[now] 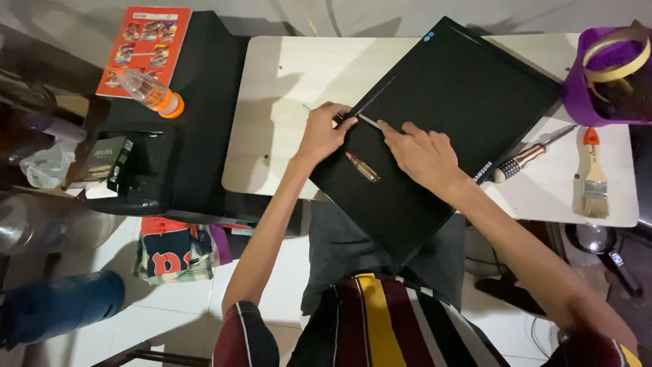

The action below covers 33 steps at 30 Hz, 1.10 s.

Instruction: Disassembling a computer monitor by prying the front frame from the back casing using various tools.

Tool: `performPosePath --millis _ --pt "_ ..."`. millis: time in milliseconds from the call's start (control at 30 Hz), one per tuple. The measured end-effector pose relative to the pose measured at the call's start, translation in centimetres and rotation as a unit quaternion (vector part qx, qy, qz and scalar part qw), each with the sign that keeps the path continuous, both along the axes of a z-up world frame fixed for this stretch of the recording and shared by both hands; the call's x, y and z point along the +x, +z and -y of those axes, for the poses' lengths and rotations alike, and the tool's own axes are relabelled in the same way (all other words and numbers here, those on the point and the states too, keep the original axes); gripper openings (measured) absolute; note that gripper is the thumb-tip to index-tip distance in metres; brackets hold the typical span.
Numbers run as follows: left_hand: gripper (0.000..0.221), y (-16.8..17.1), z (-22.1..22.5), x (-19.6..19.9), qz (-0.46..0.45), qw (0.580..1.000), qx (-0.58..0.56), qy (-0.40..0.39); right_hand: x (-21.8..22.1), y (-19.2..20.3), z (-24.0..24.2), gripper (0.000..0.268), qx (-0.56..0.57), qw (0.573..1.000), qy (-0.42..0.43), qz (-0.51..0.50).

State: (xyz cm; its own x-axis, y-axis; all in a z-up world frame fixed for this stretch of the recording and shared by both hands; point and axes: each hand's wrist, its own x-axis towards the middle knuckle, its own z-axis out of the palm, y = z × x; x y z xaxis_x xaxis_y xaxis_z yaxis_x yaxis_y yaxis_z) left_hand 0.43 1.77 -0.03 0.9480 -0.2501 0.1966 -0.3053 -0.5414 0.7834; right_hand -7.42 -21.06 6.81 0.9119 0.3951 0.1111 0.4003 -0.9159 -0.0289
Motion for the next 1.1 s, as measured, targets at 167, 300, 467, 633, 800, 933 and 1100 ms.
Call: performPosePath --millis 167,300,467,633,800,933,1100 --pt "0.020 -0.6 0.5 0.5 0.005 1.000 -0.003 0.011 0.8 -0.2 0.0 0.039 -0.003 0.999 0.033 -0.028" --pt "0.020 -0.1 1.1 0.2 0.016 0.999 0.034 0.023 0.2 -2.4 -0.3 0.037 -0.082 0.991 0.056 0.089" --pt "0.020 -0.6 1.3 0.0 0.000 0.998 0.048 0.038 0.5 -4.5 -0.3 0.047 -0.113 0.978 0.065 0.164" --pt "0.020 -0.7 1.3 -0.1 -0.006 0.998 0.049 0.037 0.7 -2.4 -0.8 0.046 -0.034 0.994 0.069 0.075" --pt "0.014 -1.8 1.3 0.3 0.005 0.998 0.052 0.047 1.4 -0.2 -1.7 0.042 -0.007 0.998 0.032 -0.059" --pt "0.013 -1.6 1.4 0.4 0.006 0.998 0.052 0.047 2.1 0.4 -2.3 0.041 0.029 0.991 -0.026 -0.126" --pt "0.012 -0.8 1.2 -1.0 0.020 0.999 0.034 0.037 1.9 0.8 -1.7 0.045 0.055 0.978 -0.038 -0.196"
